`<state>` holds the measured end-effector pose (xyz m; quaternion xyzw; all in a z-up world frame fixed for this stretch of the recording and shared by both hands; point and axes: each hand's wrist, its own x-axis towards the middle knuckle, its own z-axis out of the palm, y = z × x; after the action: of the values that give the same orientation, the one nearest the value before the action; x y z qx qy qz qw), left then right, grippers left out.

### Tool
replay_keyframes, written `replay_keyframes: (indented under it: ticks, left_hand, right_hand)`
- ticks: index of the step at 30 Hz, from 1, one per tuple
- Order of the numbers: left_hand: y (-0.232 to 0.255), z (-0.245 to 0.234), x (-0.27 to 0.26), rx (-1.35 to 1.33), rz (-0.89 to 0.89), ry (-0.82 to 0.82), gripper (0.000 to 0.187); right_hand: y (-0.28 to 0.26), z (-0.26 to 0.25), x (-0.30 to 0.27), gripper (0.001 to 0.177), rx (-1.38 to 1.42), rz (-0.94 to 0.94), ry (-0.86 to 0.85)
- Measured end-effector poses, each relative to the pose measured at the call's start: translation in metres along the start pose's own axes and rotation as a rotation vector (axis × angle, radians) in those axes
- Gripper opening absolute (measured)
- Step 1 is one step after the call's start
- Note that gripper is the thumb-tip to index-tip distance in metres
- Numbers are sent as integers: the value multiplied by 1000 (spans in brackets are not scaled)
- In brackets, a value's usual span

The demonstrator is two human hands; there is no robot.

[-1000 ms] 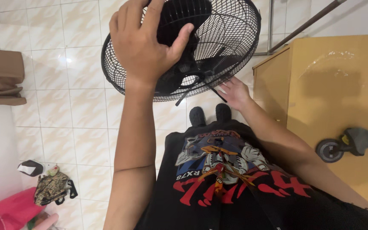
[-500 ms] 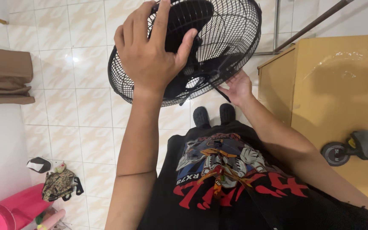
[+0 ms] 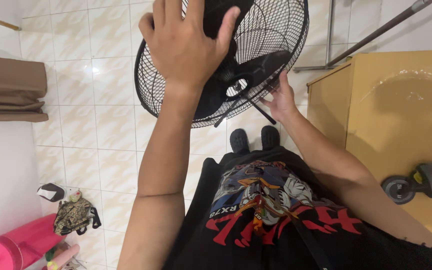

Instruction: The person assembles a standing electric fan by attaching the fan blades to the motor hub, securing them with a nut, and then fitting the front protective cage. The person uses a cloth to wipe the cage before installation.

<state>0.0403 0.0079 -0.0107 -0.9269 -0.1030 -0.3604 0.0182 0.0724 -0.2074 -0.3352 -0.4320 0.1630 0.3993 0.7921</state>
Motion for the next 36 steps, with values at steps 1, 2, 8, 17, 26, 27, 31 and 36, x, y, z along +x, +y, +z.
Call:
replay_keyframes:
  ticks: [1, 2, 8, 17, 26, 27, 31, 36]
  left_hand:
    - [1, -1, -2, -5, 10, 8, 50]
    - [1, -1, -4, 0, 11, 12, 51]
    - [0, -1, -5, 57, -27, 10, 53]
    - [15, 3, 0, 24, -53, -2, 48]
    - [12, -6, -8, 8, -12, 8, 50]
    - [12, -7, -8, 10, -16, -3, 51]
    - [15, -8, -14, 10, -4, 2, 52]
    - [16, -9, -15, 20, -11, 2, 53]
  right_hand:
    - [0, -4, 2, 81, -12, 5, -3]
    - [-1, -7, 2, 79, -4, 19, -13]
    - [-17, -11, 6, 83, 2, 58, -75]
    - [16, -47, 16, 52, 354, 55, 17]
    - [20, -54, 41, 34, 168, 193, 87]
    - [15, -50, 42, 35, 176, 225, 75]
    - [6, -41, 37, 27, 205, 302, 118]
    - [1, -28, 27, 24, 77, 223, 163]
